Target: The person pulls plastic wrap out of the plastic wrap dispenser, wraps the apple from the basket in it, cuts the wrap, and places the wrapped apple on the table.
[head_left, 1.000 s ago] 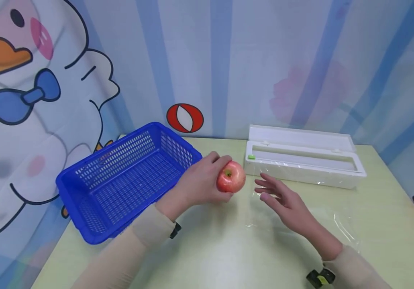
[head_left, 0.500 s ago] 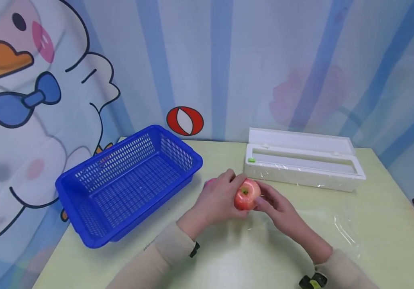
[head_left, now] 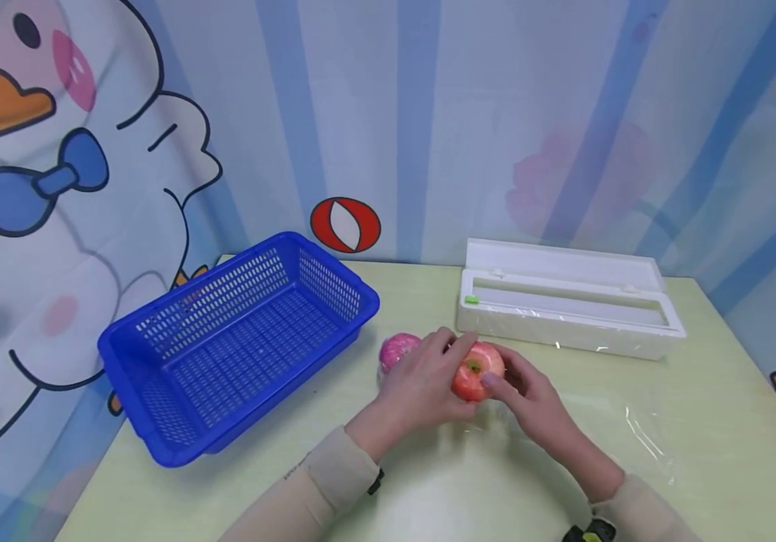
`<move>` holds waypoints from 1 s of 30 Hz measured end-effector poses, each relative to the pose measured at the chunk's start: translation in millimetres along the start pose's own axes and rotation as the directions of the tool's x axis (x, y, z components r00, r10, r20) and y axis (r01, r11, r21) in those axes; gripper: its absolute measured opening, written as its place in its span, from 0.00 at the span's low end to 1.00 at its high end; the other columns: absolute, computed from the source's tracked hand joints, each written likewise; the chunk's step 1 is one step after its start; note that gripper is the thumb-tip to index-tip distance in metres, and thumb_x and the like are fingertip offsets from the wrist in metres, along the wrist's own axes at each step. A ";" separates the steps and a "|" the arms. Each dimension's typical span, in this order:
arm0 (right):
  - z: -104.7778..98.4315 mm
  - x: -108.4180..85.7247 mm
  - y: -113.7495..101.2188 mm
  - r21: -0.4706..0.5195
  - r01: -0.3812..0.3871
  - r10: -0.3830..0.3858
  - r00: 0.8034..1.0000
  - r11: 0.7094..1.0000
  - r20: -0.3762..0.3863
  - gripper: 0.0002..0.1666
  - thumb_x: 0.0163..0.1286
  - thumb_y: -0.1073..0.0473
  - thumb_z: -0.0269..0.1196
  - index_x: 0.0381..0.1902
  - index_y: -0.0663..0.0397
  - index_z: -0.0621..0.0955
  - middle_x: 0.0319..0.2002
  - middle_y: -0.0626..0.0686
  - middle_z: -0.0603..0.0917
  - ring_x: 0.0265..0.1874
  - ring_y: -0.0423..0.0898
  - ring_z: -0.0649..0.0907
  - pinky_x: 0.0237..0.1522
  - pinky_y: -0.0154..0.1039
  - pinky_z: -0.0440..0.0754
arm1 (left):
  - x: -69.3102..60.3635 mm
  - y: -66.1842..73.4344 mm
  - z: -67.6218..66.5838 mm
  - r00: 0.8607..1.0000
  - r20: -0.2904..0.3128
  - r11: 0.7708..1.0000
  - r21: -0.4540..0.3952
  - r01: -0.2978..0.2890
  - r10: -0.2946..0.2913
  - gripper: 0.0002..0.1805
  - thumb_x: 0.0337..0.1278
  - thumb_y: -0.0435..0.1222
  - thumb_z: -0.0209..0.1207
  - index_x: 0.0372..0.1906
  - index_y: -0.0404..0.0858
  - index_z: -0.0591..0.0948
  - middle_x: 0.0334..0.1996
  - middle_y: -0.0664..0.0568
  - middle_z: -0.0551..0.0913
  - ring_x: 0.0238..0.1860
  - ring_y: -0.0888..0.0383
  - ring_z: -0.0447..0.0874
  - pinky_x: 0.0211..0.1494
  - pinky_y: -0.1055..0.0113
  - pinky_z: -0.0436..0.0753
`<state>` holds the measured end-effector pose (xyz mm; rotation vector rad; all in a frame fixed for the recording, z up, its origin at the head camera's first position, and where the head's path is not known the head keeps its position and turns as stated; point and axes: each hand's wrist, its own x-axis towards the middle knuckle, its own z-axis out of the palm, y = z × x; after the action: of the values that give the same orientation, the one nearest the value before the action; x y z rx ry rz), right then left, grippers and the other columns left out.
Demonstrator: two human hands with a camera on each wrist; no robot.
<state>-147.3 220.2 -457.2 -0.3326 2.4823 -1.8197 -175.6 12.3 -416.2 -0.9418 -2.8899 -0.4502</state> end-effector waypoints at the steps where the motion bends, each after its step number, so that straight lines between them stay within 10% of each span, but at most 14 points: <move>1: -1.5 -0.9 0.5 0.013 -0.003 0.003 1.000 1.000 -0.001 0.32 0.83 0.55 0.61 0.78 0.60 0.70 0.69 0.63 0.78 0.64 0.54 0.81 0.56 0.31 0.84 | -0.5 -0.2 1.5 1.000 -0.004 0.999 -0.033 0.000 0.000 0.51 0.57 0.57 0.75 0.82 0.49 0.66 0.63 0.52 0.76 0.61 0.57 0.78 0.60 0.64 0.85; 13: -19.4 -11.9 2.7 0.141 -0.053 0.056 0.998 0.989 -0.015 0.31 0.86 0.56 0.56 0.78 0.67 0.67 0.67 0.68 0.75 0.54 0.36 0.85 0.54 0.34 0.87 | -2.4 -15.6 22.1 0.998 -0.059 0.875 -0.480 -0.059 0.035 0.54 0.59 0.47 0.78 0.85 0.52 0.60 0.80 0.54 0.68 0.72 0.51 0.78 0.66 0.59 0.84; 30: -47.8 -27.3 4.5 0.061 -0.014 0.015 1.000 0.998 -0.014 0.30 0.87 0.57 0.54 0.79 0.66 0.67 0.70 0.69 0.74 0.55 0.32 0.84 0.54 0.32 0.86 | 20.0 7.1 30.0 0.990 -0.049 0.841 -0.523 -0.136 0.130 0.49 0.58 0.46 0.79 0.81 0.49 0.65 0.72 0.56 0.74 0.69 0.61 0.75 0.64 0.70 0.82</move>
<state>-129.1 271.7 -449.2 -0.2985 2.4258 -1.8946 -186.9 38.0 -439.9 -1.1812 -2.7013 -1.2740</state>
